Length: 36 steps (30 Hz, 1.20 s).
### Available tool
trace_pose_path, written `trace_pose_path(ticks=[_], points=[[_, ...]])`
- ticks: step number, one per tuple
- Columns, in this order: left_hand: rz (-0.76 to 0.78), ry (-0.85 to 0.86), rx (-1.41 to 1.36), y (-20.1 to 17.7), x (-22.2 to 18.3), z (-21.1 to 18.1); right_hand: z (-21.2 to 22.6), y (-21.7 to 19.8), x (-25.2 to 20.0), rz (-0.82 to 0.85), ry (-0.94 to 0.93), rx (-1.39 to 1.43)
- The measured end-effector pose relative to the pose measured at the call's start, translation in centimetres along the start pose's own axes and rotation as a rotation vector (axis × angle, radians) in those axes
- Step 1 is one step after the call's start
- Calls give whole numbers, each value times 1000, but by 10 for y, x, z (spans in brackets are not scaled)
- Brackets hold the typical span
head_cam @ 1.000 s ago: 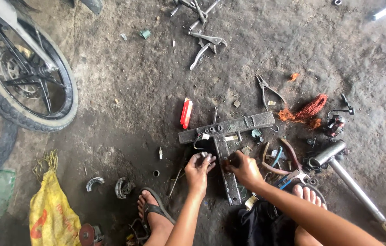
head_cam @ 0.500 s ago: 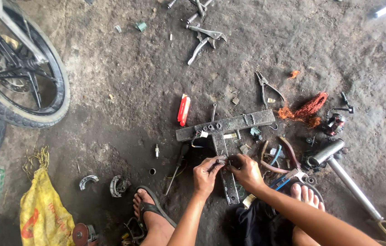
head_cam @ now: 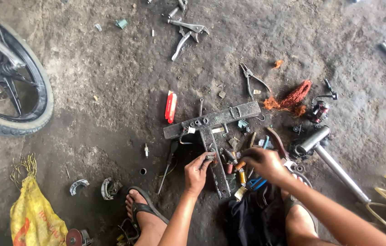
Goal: Repairing a motorcycle electrical or mechanical component on the floor of a service bay.
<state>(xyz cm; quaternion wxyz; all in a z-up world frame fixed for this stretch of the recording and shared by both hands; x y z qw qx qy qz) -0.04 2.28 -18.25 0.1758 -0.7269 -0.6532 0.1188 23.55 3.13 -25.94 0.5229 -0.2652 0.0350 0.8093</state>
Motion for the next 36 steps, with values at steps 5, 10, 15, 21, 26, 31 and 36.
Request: trace_pose_path(ticks=[5,10,15,21,26,31,36], points=[[-30,-14,-4,5,-3,6,-42,-95,-48,-355,39,-278],[-61,-10,73,7,-7,6,-95,-150,-98,-629,62,-467],[-114,90,180,9,-13,0,-134,-158,-117,-594,362,-864],[-72,138,284,17,-16,0,-193,-146,-113,-569,112,-889],[-47,256,396,22,-16,-14,-130,-132,-119,-467,321,-575],[-45,242,419,25,-19,-10,-39,-69,-106,-250,130,-246],[-66,265,441,26,-18,-5,25,1,-79,179,-18,-480]])
Point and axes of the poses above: each hand's wrist, its own x-axis towards the middle knuckle, its own y-axis out of the palm, z = x × y, the point moved 9 cm from there along x, towards the middle knuckle, and after that the axes turned 6 degrees about z, right-handed, at the moved point
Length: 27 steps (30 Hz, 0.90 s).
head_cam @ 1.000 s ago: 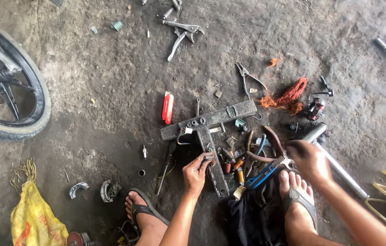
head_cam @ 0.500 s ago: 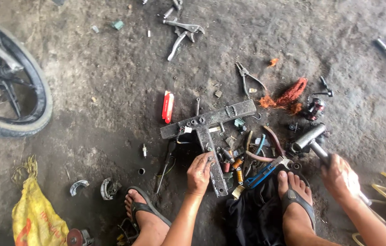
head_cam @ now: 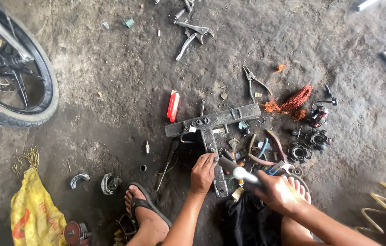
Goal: Repairing a motorcycle electrical or mechanical component on the floor of a service bay.
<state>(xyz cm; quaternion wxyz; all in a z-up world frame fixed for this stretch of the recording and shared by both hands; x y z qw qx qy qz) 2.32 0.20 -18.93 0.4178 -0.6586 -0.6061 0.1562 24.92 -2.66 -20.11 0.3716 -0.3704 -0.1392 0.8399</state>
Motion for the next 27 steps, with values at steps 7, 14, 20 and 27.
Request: trace_pose_path(ticks=[7,14,20,27], points=[[17,3,-47,-5,0,-3,15,11,16,-41,-64,-53],[19,13,-71,-8,5,-3,18,12,14,-150,-163,-8],[2,2,-69,-11,5,-2,7,22,18,-57,-52,-90],[-48,-317,-276,0,-8,34,-1,-4,3,-191,50,39]])
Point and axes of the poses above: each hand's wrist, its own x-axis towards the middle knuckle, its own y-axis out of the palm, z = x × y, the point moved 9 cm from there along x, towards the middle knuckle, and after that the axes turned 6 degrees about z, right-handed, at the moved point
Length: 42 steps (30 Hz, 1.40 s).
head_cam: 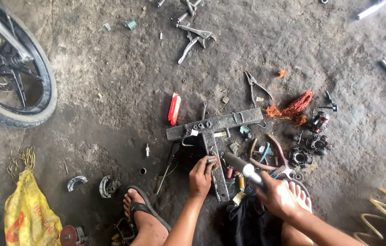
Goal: Repairing a motorcycle electrical or mechanical component on the floor of a service bay.
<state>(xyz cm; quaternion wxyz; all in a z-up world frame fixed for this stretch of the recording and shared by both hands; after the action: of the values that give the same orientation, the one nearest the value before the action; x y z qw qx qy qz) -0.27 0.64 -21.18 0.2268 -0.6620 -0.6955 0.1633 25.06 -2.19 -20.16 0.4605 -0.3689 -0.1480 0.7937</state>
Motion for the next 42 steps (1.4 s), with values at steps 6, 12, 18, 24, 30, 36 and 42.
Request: trace_pose_path(ticks=[6,12,18,24,30,36,42], points=[[-21,86,69,-4,2,-10,-3,-7,2,-49,82,186],[91,280,230,2,2,-29,-9,7,1,22,49,-59],[145,382,360,8,4,-53,8,14,5,32,-118,-18],[91,353,303,9,0,-36,11,27,13,110,-68,-118],[93,370,314,7,1,-42,20,16,8,21,-109,-43],[85,347,298,6,3,-44,15,17,9,-25,-139,1],[56,304,231,3,0,-32,16,23,15,72,-82,-53]])
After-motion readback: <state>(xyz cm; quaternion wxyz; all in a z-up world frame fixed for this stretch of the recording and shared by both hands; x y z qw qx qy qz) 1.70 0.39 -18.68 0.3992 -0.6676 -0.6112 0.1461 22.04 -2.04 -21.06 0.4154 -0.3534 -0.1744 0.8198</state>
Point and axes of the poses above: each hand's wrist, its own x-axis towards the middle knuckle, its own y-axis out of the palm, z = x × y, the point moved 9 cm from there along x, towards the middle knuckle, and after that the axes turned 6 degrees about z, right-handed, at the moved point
